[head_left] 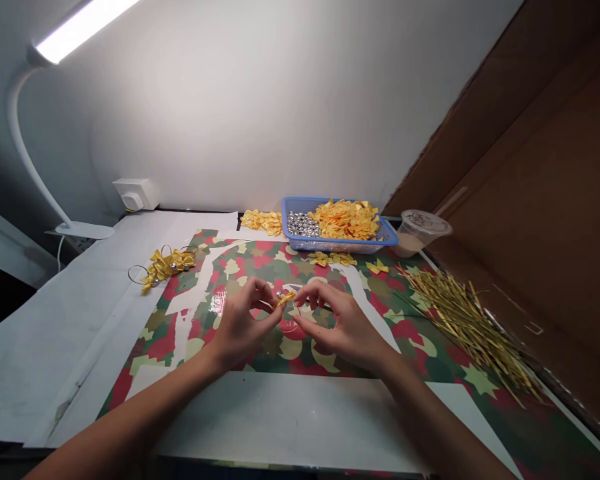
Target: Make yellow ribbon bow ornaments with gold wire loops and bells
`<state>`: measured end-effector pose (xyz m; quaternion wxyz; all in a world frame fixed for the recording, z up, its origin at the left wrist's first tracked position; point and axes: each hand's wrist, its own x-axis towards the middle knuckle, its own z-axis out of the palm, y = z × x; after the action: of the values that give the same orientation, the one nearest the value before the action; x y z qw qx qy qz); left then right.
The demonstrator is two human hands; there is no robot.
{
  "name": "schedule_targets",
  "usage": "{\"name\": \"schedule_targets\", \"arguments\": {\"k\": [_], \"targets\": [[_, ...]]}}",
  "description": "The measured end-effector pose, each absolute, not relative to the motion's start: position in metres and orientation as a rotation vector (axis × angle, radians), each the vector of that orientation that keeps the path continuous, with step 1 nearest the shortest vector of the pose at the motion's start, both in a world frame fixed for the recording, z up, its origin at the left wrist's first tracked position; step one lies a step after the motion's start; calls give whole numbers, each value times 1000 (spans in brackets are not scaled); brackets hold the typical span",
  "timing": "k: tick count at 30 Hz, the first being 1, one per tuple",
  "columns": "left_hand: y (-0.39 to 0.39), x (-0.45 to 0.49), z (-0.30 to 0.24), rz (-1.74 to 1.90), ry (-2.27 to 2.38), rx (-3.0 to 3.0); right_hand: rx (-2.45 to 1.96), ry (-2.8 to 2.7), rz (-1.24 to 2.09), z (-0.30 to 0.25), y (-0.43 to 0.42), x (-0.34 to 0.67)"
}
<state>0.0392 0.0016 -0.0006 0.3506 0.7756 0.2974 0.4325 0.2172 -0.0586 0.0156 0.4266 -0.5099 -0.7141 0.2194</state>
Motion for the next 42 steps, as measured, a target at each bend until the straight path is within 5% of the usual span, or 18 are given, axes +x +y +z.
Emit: {"name": "schedule_targets", "arguments": {"k": [14,42], "targets": [[1,39,-5,1133,731,2135,-1116,-1896,31,-4,-53,206],[0,40,0,1072,791,2071,-1106,-1884,17,0,-55,205]]}}
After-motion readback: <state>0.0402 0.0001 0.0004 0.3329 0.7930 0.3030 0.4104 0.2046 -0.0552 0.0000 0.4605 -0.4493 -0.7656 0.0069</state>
